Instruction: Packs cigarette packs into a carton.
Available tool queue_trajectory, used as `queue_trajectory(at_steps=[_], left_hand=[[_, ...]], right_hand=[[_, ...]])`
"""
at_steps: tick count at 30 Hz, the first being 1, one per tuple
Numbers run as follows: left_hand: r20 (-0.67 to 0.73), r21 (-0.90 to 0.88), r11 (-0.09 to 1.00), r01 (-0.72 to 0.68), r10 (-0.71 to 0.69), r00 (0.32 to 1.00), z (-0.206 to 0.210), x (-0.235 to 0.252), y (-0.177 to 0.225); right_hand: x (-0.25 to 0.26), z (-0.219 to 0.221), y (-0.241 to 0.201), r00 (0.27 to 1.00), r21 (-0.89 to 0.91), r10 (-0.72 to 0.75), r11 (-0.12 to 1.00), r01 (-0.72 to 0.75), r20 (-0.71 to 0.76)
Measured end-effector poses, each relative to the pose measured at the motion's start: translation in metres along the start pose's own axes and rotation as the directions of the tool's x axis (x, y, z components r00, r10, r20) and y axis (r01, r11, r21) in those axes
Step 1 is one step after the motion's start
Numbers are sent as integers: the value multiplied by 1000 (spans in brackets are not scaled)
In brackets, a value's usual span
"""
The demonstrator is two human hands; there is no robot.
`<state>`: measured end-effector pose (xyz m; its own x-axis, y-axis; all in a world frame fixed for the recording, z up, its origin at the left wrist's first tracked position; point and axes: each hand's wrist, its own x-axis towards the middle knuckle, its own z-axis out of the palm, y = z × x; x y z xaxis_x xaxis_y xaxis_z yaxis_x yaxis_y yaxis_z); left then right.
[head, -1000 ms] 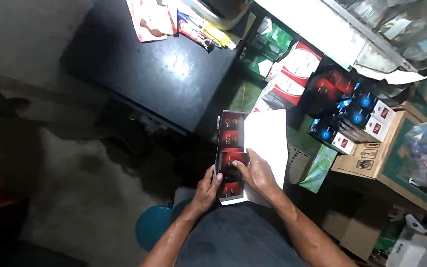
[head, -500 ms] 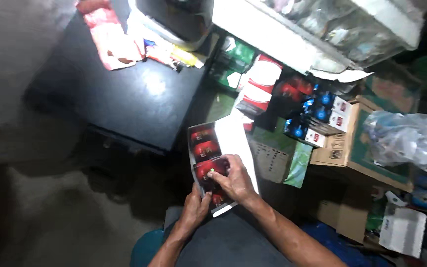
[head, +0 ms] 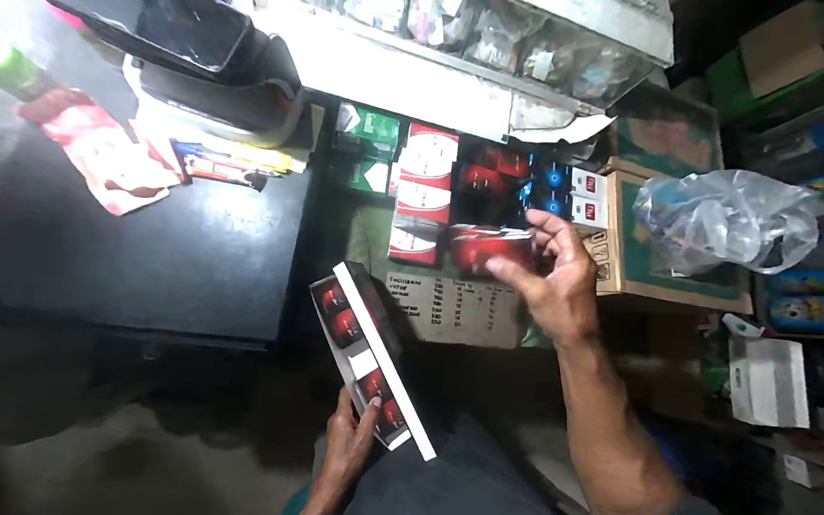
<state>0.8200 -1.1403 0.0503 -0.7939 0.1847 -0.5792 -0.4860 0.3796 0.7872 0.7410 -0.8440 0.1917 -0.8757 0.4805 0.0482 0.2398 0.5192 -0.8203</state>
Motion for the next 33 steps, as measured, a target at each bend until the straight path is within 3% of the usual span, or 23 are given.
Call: queue_trajectory(at_steps=[2, 5, 9, 13, 16, 22, 24, 27, 30, 33], left_hand=[[-6, 12, 1000, 1, -1, 1000, 0, 0, 1], [-6, 7, 1000, 3, -3, 1000, 1, 0, 1], [-9, 2, 1000, 18, -18, 1000, 3, -1, 6], [-19, -7, 1000, 21, -21, 1000, 6, -1, 6], [-23, -20, 1000, 19, -20, 1000, 8, 0, 5], [-23, -33, 999, 17, -17, 1000, 11, -1, 7], [-37, -24, 1000, 5, -5, 999, 11, 1, 8], [-50, 6, 1000, -5, 5, 999, 10, 0, 14], [-60, 60, 997, -44, 48, 997, 6, 1, 17], [-68, 90, 993, -72, 78, 995, 1, 1, 25]], right_hand=[[25, 5, 47, 971, 36, 222, 975, -220, -92], [42, 30, 90, 874, 146, 476, 875, -461, -98], [66, 62, 113, 817, 238, 567, 812, -533, -102], [78, 78, 114, 832, 235, 537, 835, -498, -143], [74, 78, 108, 863, 70, 489, 872, -484, -127], [33, 65, 87, 963, -218, 261, 938, -268, -61], [22, 67, 90, 977, -279, 200, 945, -172, 74], [28, 78, 99, 932, -390, 142, 921, 0, 335], [47, 89, 109, 919, -442, 61, 888, 129, 390], [51, 84, 96, 918, -433, 87, 896, 99, 388]])
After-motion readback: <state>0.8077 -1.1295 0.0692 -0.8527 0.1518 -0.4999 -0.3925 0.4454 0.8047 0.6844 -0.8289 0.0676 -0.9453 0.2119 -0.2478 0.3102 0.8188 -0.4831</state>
